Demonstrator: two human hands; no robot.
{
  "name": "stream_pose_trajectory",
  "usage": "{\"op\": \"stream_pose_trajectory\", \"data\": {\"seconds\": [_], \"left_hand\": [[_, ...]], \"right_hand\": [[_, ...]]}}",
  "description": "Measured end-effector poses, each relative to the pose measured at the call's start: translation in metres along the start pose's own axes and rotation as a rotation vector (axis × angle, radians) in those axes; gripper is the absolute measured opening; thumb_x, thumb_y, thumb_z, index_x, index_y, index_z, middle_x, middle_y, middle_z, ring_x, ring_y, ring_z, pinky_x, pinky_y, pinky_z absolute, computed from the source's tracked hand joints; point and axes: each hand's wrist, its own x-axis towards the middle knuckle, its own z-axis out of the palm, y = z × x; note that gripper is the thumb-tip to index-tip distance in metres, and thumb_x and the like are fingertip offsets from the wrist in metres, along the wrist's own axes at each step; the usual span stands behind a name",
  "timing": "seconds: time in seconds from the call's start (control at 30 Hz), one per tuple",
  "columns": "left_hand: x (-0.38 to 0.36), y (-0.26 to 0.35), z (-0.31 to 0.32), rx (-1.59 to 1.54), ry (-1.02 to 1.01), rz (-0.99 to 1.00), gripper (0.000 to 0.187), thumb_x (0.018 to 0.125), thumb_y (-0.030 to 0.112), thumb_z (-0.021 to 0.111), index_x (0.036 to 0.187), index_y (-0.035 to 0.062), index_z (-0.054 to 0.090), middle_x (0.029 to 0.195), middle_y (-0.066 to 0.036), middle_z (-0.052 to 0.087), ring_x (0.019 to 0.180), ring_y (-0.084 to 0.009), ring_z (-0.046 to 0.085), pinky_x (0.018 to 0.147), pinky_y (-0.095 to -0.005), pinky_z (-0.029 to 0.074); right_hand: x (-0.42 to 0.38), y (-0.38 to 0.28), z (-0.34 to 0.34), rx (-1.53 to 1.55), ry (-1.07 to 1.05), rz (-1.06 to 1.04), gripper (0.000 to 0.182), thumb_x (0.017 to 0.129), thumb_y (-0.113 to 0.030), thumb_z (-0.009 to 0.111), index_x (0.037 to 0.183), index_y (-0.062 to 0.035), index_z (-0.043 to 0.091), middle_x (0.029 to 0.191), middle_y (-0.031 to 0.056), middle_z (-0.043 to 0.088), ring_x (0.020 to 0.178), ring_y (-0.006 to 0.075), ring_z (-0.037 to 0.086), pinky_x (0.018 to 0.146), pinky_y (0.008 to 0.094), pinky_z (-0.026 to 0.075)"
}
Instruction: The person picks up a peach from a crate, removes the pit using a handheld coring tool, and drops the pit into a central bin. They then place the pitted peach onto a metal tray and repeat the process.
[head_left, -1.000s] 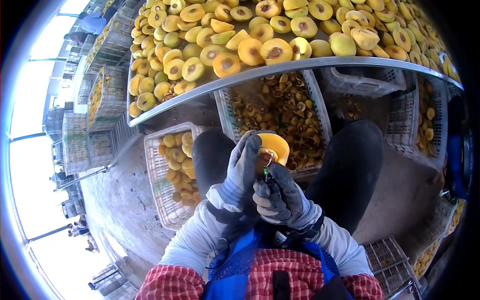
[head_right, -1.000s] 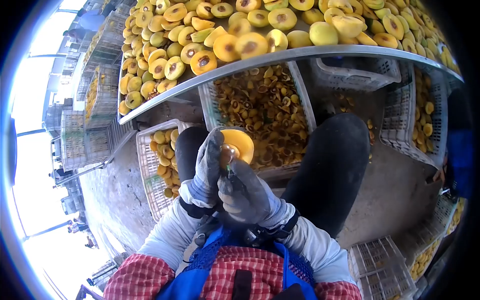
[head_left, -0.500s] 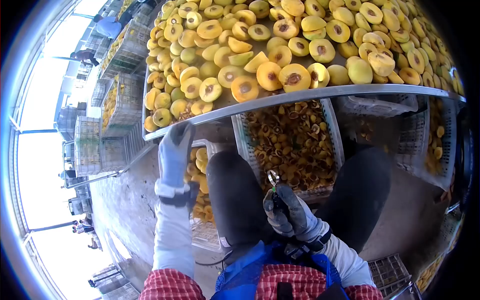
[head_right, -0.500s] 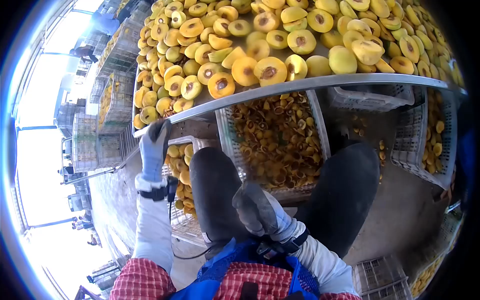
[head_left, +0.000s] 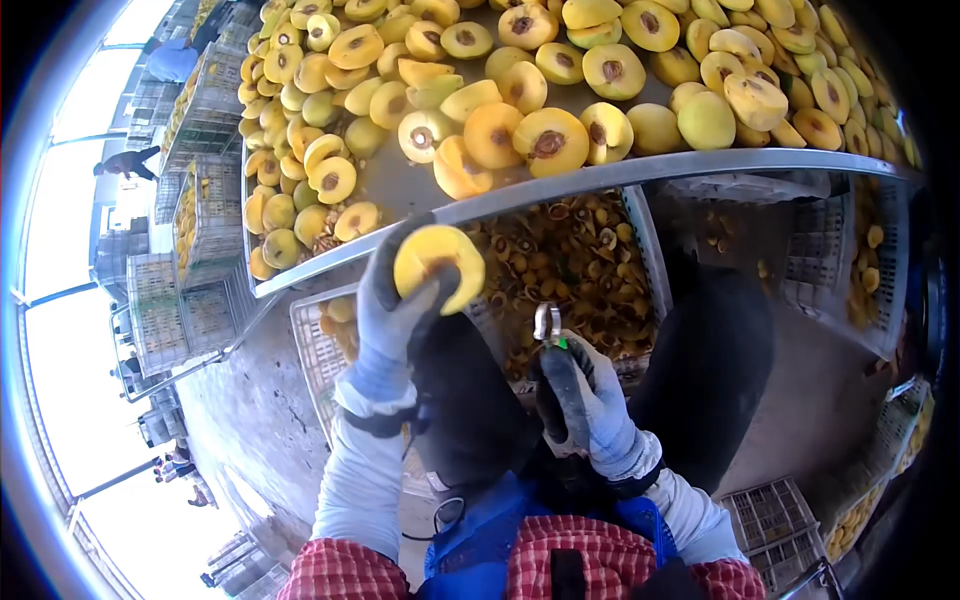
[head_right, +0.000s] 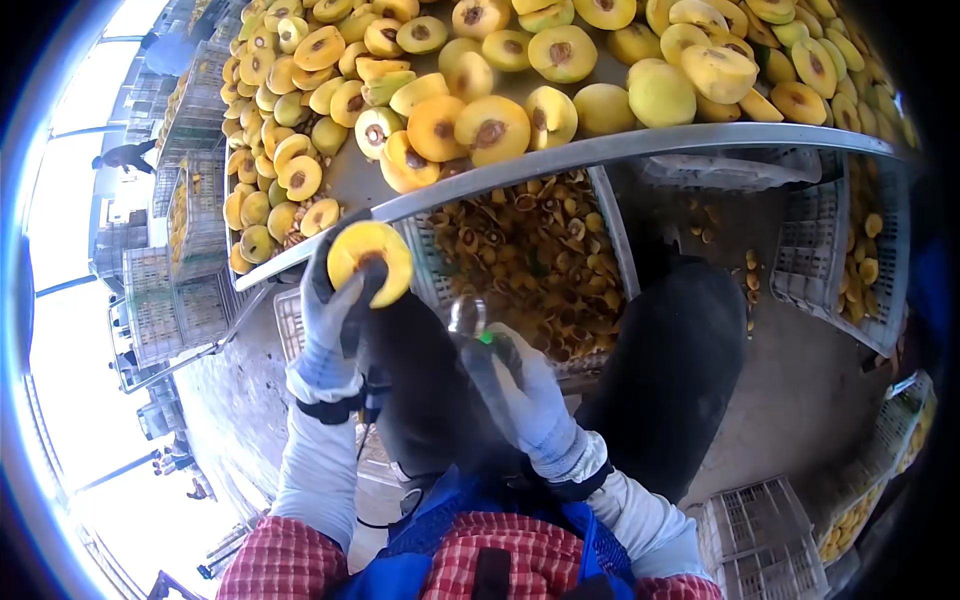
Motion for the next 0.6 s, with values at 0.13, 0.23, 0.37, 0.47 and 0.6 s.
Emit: {"op": "stream_pose_trajectory", "data": {"seconds": [0.13,0.23,0.37,0.47,0.6], "left_hand": [[-0.052,-0.016,0.044,0.017,-0.017,-0.182,0.044,0.089,0.017,0.057,0.126,-0.0032,0.046,0.116,-0.010,0.055,0.103,-0.0159,0.055,0.090,-0.0273,0.045],[-0.070,-0.030,0.061,-0.093,0.040,-0.165,0.045,0.094,0.032,0.052,0.125,-0.0001,0.048,0.112,-0.009,0.056,0.101,-0.0154,0.054,0.089,-0.0279,0.044],[-0.083,-0.021,0.079,-0.013,0.133,-0.086,0.044,0.093,0.036,0.054,0.120,0.0003,0.053,0.106,-0.007,0.059,0.096,-0.0140,0.057,0.085,-0.0267,0.046],[-0.091,-0.022,0.077,0.117,0.128,0.028,0.040,0.094,0.033,0.055,0.115,-0.0005,0.056,0.102,-0.007,0.061,0.093,-0.0127,0.057,0.084,-0.0257,0.046],[-0.101,-0.018,0.074,0.082,0.002,0.025,0.039,0.095,0.033,0.051,0.116,-0.0008,0.055,0.101,-0.006,0.061,0.090,-0.0118,0.057,0.081,-0.0246,0.045]], "right_hand": [[-0.006,0.013,0.006,-0.352,0.039,-0.387,0.018,0.090,-0.014,0.057,0.095,0.0015,0.052,0.071,0.0148,0.058,0.064,0.0276,0.059,0.059,0.0344,0.044],[-0.017,0.016,-0.001,-0.494,0.084,-0.418,0.019,0.089,-0.014,0.056,0.098,0.0016,0.051,0.071,0.0166,0.059,0.066,0.0297,0.061,0.059,0.0359,0.045],[-0.032,0.015,0.000,-0.457,0.043,-0.274,0.022,0.090,-0.014,0.053,0.103,0.0035,0.050,0.078,0.0189,0.060,0.069,0.0309,0.062,0.060,0.0377,0.045],[-0.041,0.035,0.001,-0.417,-0.029,-0.416,0.031,0.093,-0.016,0.047,0.115,0.0060,0.050,0.078,0.0062,0.059,0.065,0.0100,0.054,0.059,0.0245,0.044],[-0.050,0.049,0.000,-0.332,-0.159,-0.488,0.029,0.093,-0.024,0.051,0.109,0.0013,0.052,0.075,0.0095,0.057,0.065,0.0219,0.056,0.061,0.0317,0.045]]}}
